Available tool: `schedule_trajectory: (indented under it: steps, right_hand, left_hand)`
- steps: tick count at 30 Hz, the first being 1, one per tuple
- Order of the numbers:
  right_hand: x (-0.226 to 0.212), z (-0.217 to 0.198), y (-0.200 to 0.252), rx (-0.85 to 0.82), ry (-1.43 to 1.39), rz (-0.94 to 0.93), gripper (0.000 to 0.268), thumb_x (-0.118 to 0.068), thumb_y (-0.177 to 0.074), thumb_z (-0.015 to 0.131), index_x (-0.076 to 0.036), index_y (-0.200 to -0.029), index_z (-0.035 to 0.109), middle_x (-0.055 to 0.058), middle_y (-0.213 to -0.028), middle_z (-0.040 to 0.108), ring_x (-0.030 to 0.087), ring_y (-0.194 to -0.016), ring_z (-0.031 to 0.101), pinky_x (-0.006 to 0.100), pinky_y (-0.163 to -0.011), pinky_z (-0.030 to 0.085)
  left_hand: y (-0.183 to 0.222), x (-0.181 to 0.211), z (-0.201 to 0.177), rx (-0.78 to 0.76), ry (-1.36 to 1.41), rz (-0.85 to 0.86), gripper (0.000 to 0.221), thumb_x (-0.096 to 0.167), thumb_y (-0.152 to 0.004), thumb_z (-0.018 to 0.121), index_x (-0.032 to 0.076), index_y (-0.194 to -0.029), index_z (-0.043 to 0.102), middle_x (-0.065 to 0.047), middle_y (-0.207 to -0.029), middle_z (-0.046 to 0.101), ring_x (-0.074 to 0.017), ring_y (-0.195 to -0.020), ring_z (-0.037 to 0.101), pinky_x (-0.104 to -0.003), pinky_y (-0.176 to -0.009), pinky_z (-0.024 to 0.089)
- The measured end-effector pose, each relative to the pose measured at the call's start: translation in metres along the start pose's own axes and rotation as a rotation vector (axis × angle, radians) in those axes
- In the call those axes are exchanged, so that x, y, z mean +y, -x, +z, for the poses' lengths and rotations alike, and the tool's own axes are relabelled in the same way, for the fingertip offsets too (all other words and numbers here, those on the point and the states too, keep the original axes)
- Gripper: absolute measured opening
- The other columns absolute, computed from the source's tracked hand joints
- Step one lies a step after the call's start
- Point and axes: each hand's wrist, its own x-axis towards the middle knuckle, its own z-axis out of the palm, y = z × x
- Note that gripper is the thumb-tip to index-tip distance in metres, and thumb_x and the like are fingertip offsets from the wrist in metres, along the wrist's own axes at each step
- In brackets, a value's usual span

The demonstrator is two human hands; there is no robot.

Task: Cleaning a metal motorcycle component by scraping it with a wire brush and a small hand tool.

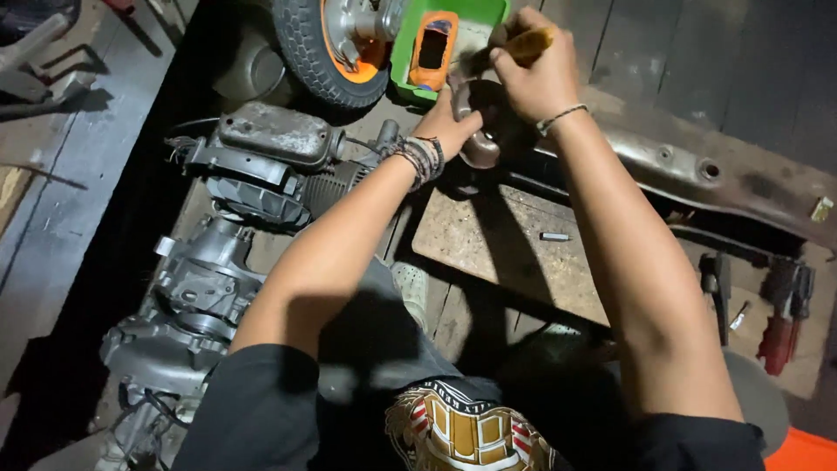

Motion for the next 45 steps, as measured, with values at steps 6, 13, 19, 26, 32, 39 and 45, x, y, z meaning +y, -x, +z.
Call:
schedule_trajectory:
  steps: [6,13,19,26,32,39,45]
  right_hand:
    - [0.013,-0.069,0.036,0.064,-0.027,0.02,0.012,-0.013,-0.105,0.078,-0.003,-0.102,0.072,0.011,-0.099,0.075,0.023,-0.092,0.072,0.036,-0.081,0.056]
    - [-0.03,-0.195,0.119,-0.063,-0.015,-0.081,0.02,0.002,-0.114,0.075,0.015,-0.129,0.069,0.028,-0.124,0.072,0.037,-0.113,0.07,0.044,-0.097,0.056]
    - [-0.002,-0.262,0.204,-0.212,-0.015,0.347,0.022,0.002,-0.106,0.071,0.008,-0.124,0.059,0.022,-0.125,0.065,0.031,-0.119,0.064,0.043,-0.101,0.053]
    - [0.089,-0.283,0.328,0.024,-0.216,1.065,0.026,-0.007,-0.094,0.078,-0.005,-0.109,0.058,0.013,-0.098,0.067,0.023,-0.087,0.071,0.034,-0.069,0.063]
    - [0.103,-0.258,0.355,-0.182,-0.045,1.203,0.047,-0.037,-0.088,0.08,-0.002,-0.118,0.07,0.018,-0.111,0.073,0.033,-0.105,0.068,0.046,-0.094,0.053]
    - [0.138,-0.24,0.348,-0.365,-0.054,1.054,0.038,-0.03,-0.088,0.077,-0.007,-0.118,0.076,0.017,-0.104,0.077,0.035,-0.106,0.07,0.046,-0.094,0.052]
    - [0.15,-0.247,0.375,-0.716,0.44,1.124,0.048,-0.051,-0.08,0.076,-0.01,-0.104,0.083,0.017,-0.102,0.081,0.039,-0.106,0.074,0.05,-0.091,0.059]
  left_hand:
    - [0.035,0.033,-0.022,0.039,-0.24,0.085,0.092,0.081,-0.078,0.041,0.019,-0.145,0.05,-0.01,-0.142,0.063,-0.0346,-0.126,0.062,-0.051,-0.104,0.048]
    - [0.011,0.016,-0.028,0.24,-0.556,0.196,0.111,0.089,-0.089,0.034,0.002,-0.158,0.029,-0.022,-0.134,0.065,-0.0489,-0.112,0.063,-0.059,-0.086,0.051]
    - [0.028,0.073,0.036,0.473,-0.598,0.877,0.071,0.053,-0.104,0.08,0.008,-0.146,0.046,-0.021,-0.141,0.052,-0.0432,-0.127,0.053,-0.058,-0.095,0.049]
    - [0.049,0.124,0.189,-0.131,-0.497,1.38,0.057,0.037,-0.094,0.079,0.003,-0.132,0.055,-0.02,-0.128,0.055,-0.0374,-0.101,0.063,-0.048,-0.075,0.055]
    - [0.033,0.109,0.256,-0.314,-0.602,1.401,0.049,0.037,-0.089,0.076,0.008,-0.124,0.058,-0.014,-0.115,0.056,-0.0363,-0.088,0.065,-0.049,-0.067,0.052]
    - [0.03,0.107,0.249,-0.383,-0.693,1.228,0.041,0.034,-0.09,0.069,0.011,-0.122,0.058,-0.011,-0.112,0.059,-0.0377,-0.098,0.068,-0.049,-0.08,0.055]
    - [0.022,0.102,0.256,-0.43,-0.722,1.199,0.042,0.035,-0.092,0.068,0.01,-0.124,0.058,-0.012,-0.111,0.061,-0.0384,-0.1,0.068,-0.05,-0.083,0.056]
